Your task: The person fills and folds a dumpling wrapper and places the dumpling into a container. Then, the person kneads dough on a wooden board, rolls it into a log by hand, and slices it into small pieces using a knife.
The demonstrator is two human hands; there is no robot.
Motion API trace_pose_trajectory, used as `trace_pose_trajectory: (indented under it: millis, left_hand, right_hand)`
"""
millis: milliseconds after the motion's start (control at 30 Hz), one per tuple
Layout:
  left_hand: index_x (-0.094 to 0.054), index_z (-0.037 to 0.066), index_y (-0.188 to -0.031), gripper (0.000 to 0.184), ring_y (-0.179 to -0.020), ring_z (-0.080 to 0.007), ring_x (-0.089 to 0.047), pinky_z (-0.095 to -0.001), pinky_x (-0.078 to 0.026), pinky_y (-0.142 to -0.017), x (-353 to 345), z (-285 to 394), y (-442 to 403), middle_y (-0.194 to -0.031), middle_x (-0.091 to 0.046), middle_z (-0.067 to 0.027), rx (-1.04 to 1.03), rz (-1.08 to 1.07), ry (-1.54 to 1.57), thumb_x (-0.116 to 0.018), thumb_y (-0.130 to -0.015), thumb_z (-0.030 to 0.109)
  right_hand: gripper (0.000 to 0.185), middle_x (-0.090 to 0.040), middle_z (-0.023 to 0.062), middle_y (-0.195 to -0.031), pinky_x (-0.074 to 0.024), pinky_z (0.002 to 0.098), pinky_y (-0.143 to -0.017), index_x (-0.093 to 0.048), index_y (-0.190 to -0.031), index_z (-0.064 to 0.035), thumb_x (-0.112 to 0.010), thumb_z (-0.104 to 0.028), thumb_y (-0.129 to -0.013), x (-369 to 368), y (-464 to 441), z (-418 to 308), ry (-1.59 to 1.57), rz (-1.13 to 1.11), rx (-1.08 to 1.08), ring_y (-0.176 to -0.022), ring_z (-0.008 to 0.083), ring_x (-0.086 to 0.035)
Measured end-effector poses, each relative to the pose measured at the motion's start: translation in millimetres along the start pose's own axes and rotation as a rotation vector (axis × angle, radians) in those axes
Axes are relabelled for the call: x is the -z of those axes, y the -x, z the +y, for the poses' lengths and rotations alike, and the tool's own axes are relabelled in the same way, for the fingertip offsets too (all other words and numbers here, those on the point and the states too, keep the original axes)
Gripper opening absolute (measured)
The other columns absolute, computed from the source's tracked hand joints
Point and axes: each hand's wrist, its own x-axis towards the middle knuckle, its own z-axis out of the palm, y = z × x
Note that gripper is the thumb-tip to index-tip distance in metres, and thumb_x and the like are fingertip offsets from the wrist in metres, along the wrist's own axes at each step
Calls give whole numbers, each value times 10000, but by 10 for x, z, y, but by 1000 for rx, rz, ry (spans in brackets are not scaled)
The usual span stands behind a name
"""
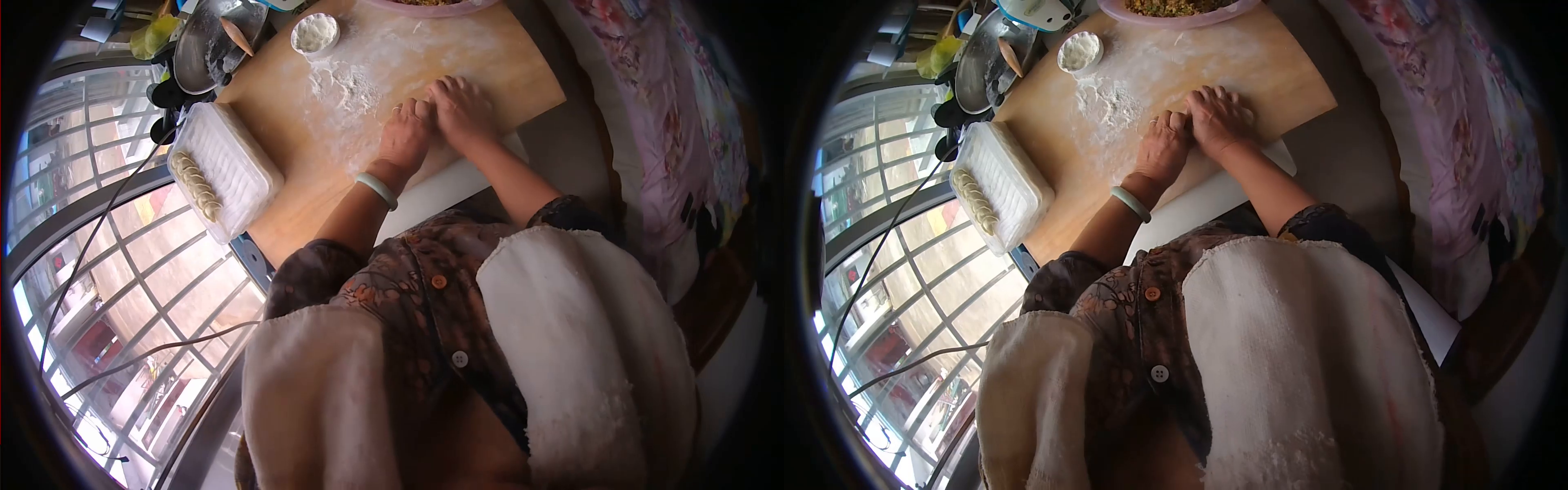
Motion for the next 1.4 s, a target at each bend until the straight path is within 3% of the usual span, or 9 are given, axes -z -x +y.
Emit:
trace_pose_trajectory:
  millis: [167, 400, 567, 700, 800, 900, 1000, 1200, 1400]
  left_hand:
    - [-556, 59, -1096, 332, -975, -344, -572, -440, -478, -842, 211, 27, 84, -1057, -563, -139, -89, 159, -12, -662, -824, 215]
    - [-624, 75, -1042, 256, -913, -403, -616, -484, -505, -816, 207, -54, -131, -995, -641, -148, 160, 29, 157, -656, -836, 224]
    - [-588, -99, -1112, 457, -818, -247, -709, -337, -608, -760, 113, -99, -81, -995, -680, -181, 756, -204, 1602, -619, -968, 333]
    - [-569, -78, -1116, 452, -693, -206, -698, -298, -570, -573, 215, 43, -63, -946, -689, -173, 706, -261, 830, -674, -931, 321]
    - [-574, -63, -1132, 445, -740, -223, -693, -324, -561, -625, 96, -161, 50, -1003, -673, -197, 611, -217, 657, -694, -908, 302]
    - [-589, -39, -1164, 429, -970, -386, -633, -422, -517, -849, 201, -84, -21, -1054, -644, -246, 458, 300, 482, -652, -910, 302]
    - [-612, 3, -1149, 394, -1130, -390, -538, -448, -444, -972, 179, -81, -424, -1148, -599, -227, 385, 452, 417, -620, -934, 332]
    - [-664, 66, -1088, 361, -1166, -347, -508, -476, -351, -1011, -79, 41, -858, -1165, -627, -147, 482, 250, 191, -548, -954, 381]
    - [-661, 94, -922, 304, -923, -354, -629, -481, -417, -886, -142, -93, -1113, -872, -696, -148, 365, 200, 72, -518, -977, 357]
  right_hand:
    - [244, -654, 138, -1140, -459, 470, -934, -632, -1062, -83, -511, -264, -953, -79, -257, 142, -442, -157, -379, -1103, 325, -599]
    - [296, -686, 105, -1005, -502, 312, -853, -647, -1058, 12, -563, -255, -960, 196, -168, 742, -1051, 291, -531, -940, 173, -635]
    - [316, -674, 92, -956, -497, 313, -852, -632, -1096, 9, -568, -274, -970, -88, -208, 756, -1074, 190, -665, -914, 171, -618]
    - [341, -689, 161, -1026, -507, 355, -866, -630, -1117, 7, -578, -293, -962, 25, -204, 393, -757, -62, -512, -963, 251, -653]
    - [371, -690, 202, -1052, -511, 376, -874, -615, -1140, 27, -600, -292, -950, 76, -40, 259, -690, -198, -424, -984, 297, -664]
    - [413, -694, 135, -1087, -510, 327, -873, -603, -1193, 28, -651, -299, -945, 35, 110, 219, -682, -296, -427, -996, 208, -662]
    - [467, -649, 221, -1159, -495, 386, -904, -586, -1189, 32, -666, -334, -911, -9, 101, 259, -792, -305, -449, -1043, 307, -636]
    - [480, -632, 241, -1117, -489, 412, -910, -585, -1132, 28, -728, -317, -830, -103, -91, 552, -714, -439, -391, -1034, 339, -622]
    - [373, -644, 234, -1017, -506, 433, -854, -567, -1030, 26, -728, -212, -792, 52, -369, 502, -659, -442, -393, -964, 353, -635]
